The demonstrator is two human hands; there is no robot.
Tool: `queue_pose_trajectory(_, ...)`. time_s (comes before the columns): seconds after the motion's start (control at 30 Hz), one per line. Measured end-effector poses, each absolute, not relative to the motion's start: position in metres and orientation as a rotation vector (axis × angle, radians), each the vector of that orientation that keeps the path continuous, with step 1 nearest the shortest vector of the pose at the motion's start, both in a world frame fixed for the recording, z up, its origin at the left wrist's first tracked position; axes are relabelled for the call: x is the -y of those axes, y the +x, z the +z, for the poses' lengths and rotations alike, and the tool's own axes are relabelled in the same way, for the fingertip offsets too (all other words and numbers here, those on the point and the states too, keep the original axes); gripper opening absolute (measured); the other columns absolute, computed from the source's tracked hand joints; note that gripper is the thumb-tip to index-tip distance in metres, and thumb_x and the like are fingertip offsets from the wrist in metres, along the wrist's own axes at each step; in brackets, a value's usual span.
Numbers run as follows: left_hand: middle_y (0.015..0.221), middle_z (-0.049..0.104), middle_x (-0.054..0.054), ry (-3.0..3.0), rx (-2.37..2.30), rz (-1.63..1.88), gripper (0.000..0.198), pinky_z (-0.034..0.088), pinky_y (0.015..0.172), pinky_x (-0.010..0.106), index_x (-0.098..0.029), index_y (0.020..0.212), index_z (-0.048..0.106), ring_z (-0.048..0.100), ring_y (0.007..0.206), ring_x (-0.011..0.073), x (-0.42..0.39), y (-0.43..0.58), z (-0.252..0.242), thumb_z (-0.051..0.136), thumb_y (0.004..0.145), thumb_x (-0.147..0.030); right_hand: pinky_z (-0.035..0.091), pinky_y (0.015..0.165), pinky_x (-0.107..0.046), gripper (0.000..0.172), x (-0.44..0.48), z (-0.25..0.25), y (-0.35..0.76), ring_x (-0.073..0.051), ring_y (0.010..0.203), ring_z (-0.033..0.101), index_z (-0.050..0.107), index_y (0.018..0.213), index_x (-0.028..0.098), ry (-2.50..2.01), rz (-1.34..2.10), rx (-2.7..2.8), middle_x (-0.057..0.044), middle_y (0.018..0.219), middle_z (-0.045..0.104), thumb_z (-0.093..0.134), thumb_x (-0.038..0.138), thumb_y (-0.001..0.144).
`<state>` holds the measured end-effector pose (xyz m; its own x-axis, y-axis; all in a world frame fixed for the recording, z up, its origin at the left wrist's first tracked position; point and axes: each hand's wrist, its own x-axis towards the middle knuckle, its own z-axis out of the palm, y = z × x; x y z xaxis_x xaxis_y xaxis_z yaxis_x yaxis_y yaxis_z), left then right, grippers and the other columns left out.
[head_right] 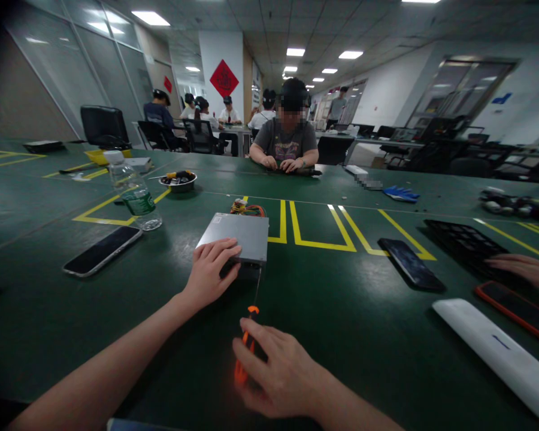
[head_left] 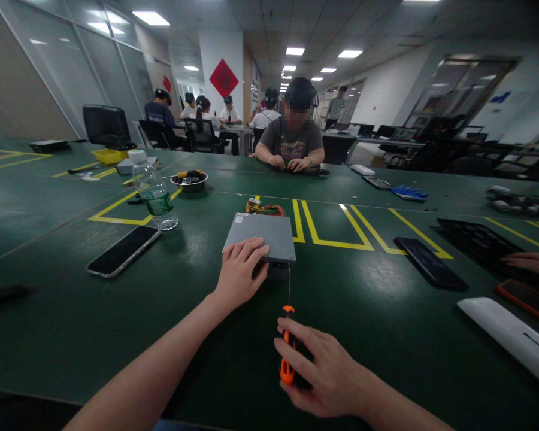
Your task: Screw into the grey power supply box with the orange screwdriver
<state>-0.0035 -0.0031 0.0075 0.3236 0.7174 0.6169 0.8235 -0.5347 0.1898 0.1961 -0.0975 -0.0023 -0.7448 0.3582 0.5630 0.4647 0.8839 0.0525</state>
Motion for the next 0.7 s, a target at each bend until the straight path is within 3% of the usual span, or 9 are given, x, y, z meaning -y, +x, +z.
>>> queue_pose_trajectory(0.2,0.123,0.054,0.004,-2.424,1.428,-1.015,0.027,0.031,0.093,0.041,-0.025,0.110,0.053,0.044,0.116,0.0224,0.003,-0.003,0.007,0.048,0.083,-0.027,0.052,0.066,-0.030,0.021,0.096,-0.004,0.194,-0.017,0.076,0.064,0.053,0.091,0.013,-0.497,-0.338,2.375,-0.018,0.097,0.065,0.053,0.031,0.079)
queue_pose_trajectory(0.33,0.123,0.054,0.004,-2.425,1.432,-1.012,0.027,0.031,0.093,0.041,-0.025,0.110,0.053,0.044,0.116,0.0226,0.003,-0.003,0.007,0.048,0.083,-0.027,0.052,0.071,-0.031,0.020,0.097,-0.009,0.196,-0.019,0.085,0.063,0.049,0.091,0.014,-0.537,-0.294,2.345,-0.020,0.104,0.063,0.053,0.028,0.076)
queue_pose_trajectory(0.53,0.123,0.054,0.004,-2.426,1.433,-1.000,0.027,0.031,0.093,0.041,-0.025,0.109,0.053,0.044,0.116,0.0217,0.003,-0.003,0.008,0.047,0.083,-0.027,0.052,0.074,-0.031,0.038,0.099,0.002,0.192,-0.023,0.100,0.059,0.052,0.112,0.013,-0.629,-0.289,2.545,-0.019,0.104,0.062,0.050,0.033,0.079)
queue_pose_trajectory(0.7,0.122,0.055,0.004,-2.420,1.424,-1.026,0.027,0.032,0.093,0.041,-0.026,0.109,0.054,0.045,0.116,0.0220,0.003,-0.003,0.007,0.049,0.082,-0.026,0.052,0.073,-0.029,0.027,0.096,0.004,0.192,-0.020,0.093,0.061,0.055,0.095,0.012,-0.526,-0.385,2.389,-0.019,0.096,0.064,0.055,0.033,0.078)
